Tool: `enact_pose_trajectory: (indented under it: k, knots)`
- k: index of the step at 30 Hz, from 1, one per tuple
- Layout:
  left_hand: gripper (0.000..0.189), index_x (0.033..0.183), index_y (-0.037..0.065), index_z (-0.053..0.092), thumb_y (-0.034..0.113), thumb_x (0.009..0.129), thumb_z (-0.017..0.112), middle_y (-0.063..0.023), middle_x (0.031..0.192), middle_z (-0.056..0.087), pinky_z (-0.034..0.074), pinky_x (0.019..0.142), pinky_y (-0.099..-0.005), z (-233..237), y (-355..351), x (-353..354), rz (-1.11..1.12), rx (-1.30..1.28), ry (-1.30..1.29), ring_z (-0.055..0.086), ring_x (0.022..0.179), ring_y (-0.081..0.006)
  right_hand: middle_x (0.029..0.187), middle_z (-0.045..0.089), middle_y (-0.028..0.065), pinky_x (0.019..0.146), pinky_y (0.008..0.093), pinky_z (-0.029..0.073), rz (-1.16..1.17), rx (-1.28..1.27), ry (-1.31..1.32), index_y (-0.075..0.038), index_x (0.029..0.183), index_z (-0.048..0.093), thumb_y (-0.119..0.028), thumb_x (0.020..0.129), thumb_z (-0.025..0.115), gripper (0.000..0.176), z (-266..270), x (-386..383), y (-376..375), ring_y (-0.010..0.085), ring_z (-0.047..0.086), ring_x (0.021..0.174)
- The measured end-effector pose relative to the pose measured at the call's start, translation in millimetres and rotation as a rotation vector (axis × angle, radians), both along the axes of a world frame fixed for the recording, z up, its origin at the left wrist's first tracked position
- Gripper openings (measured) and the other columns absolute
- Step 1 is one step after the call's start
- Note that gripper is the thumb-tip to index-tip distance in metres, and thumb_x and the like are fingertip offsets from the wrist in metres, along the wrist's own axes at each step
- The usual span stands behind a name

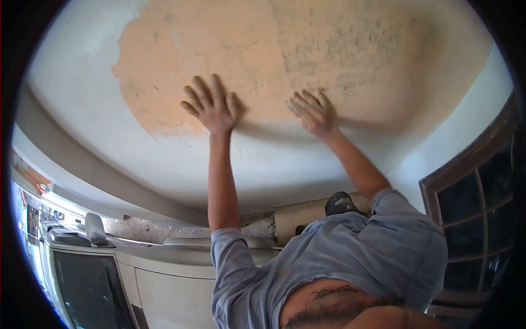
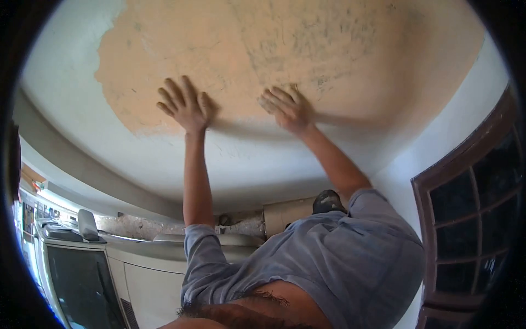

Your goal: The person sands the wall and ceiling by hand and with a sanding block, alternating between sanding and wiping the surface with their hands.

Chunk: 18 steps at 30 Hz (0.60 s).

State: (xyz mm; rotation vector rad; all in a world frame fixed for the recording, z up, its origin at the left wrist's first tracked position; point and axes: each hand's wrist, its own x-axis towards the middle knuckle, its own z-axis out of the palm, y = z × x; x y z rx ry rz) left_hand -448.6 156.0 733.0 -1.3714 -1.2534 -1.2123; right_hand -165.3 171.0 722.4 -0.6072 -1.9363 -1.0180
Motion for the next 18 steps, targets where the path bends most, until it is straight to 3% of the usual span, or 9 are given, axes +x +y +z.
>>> enact_pose_trajectory:
  k: [2, 4, 7, 8, 9, 11, 14, 17, 18]
  knots:
    - [0.057, 0.140, 0.010, 0.045, 0.046, 0.097, 0.030, -0.0236, 0.151, 0.024, -0.010, 0.111, -0.0535, -3.3, -4.6, 22.7, -0.020, -0.045, 0.051, 0.008, 0.144, -0.0405, 0.137, 0.052, 0.0021, 0.109, 0.0521, 0.030, -0.054, 0.180, -0.070, -0.017, 0.113, 0.066, -0.002, 0.078, 0.056, 0.040, 53.2, 14.6, 12.0, 0.0200, 0.041, 0.133]
    - [0.058, 0.140, 0.012, 0.046, 0.048, 0.097, 0.030, -0.0236, 0.152, 0.023, -0.012, 0.111, -0.0545, 2.4, -2.6, 34.0, -0.043, -0.071, 0.083, 0.006, 0.144, -0.0412, 0.085, 0.068, 0.0101, 0.082, 0.0469, 0.048, -0.151, 0.164, 0.178, -0.007, 0.086, 0.064, -0.002, 0.077, 0.057, 0.013, 155.6, 16.8, 15.3, 0.0234, 0.065, 0.084]
    - [0.055, 0.141, 0.023, 0.045, 0.050, 0.097, 0.029, -0.0197, 0.152, 0.026, -0.009, 0.111, -0.0572, 20.7, -0.2, 47.6, 0.006, -0.009, 0.042, 0.011, 0.143, -0.0409, 0.118, 0.057, 0.0150, 0.102, 0.0451, 0.033, -0.172, 0.215, 0.249, -0.004, 0.114, 0.058, -0.011, 0.087, 0.052, 0.029, 224.4, 19.6, -7.6, 0.0268, 0.050, 0.116]
    - [0.055, 0.141, 0.023, 0.045, 0.050, 0.097, 0.029, -0.0197, 0.152, 0.026, -0.009, 0.111, -0.0572, 22.6, 1.8, 49.2, -0.010, -0.009, 0.045, 0.011, 0.143, -0.0409, 0.135, 0.052, 0.0174, 0.112, 0.0442, 0.026, -0.167, 0.248, 0.286, -0.002, 0.128, 0.055, -0.016, 0.092, 0.050, 0.039, 231.6, 23.2, -9.6, 0.0286, 0.043, 0.131]
    - [0.054, 0.140, 0.023, 0.046, 0.051, 0.096, 0.030, -0.0196, 0.151, 0.027, -0.009, 0.112, -0.0566, 23.3, 2.4, 49.7, -0.001, -0.007, 0.035, 0.011, 0.143, -0.0405, 0.089, 0.068, 0.0106, 0.088, 0.0489, 0.039, -0.310, -0.112, 0.212, -0.005, 0.097, 0.069, -0.012, 0.088, 0.049, 0.022, 176.3, 56.8, 23.7, 0.0268, 0.062, 0.087]
    - [0.055, 0.137, 0.022, 0.050, 0.052, 0.096, 0.031, -0.0192, 0.151, 0.028, -0.009, 0.112, -0.0546, 23.2, 0.6, 48.8, 0.032, -0.018, 0.020, 0.011, 0.143, -0.0394, 0.102, 0.070, 0.0089, 0.099, 0.0474, 0.039, -0.326, 0.202, 0.229, -0.005, 0.099, 0.068, -0.013, 0.088, 0.052, 0.020, 88.1, 69.2, -10.2, 0.0247, 0.063, 0.103]
    - [0.055, 0.137, 0.021, 0.051, 0.051, 0.095, 0.032, -0.0193, 0.151, 0.028, -0.009, 0.113, -0.0541, 22.7, 3.9, 44.6, 0.008, 0.020, 0.038, 0.012, 0.143, -0.0391, 0.119, 0.064, 0.0116, 0.111, 0.0542, 0.022, -0.077, 0.051, 0.273, -0.006, 0.107, 0.068, -0.010, 0.089, 0.050, 0.027, -41.8, 125.7, 9.1, 0.0279, 0.053, 0.122]
    - [0.057, 0.136, 0.014, 0.051, 0.049, 0.096, 0.032, -0.0222, 0.151, 0.027, -0.009, 0.113, -0.0525, 24.5, -2.1, 47.4, -0.004, 0.010, 0.079, 0.010, 0.144, -0.0383, 0.105, 0.067, 0.0161, 0.101, 0.0419, 0.039, -0.093, 0.111, 0.333, -0.003, 0.104, 0.067, -0.015, 0.093, 0.047, 0.026, 94.4, 165.3, 28.2, 0.0332, 0.059, 0.112]
    - [0.059, 0.135, 0.011, 0.051, 0.049, 0.095, 0.033, -0.0238, 0.151, 0.026, -0.010, 0.113, -0.0516, 26.2, 0.3, 46.8, -0.004, 0.026, 0.091, 0.009, 0.144, -0.0377, 0.088, 0.066, 0.0162, 0.082, 0.0450, 0.045, -0.669, -0.244, 0.402, -0.003, 0.090, 0.065, -0.021, 0.094, 0.049, 0.024, 141.4, 186.2, 24.9, 0.0361, 0.063, 0.088]
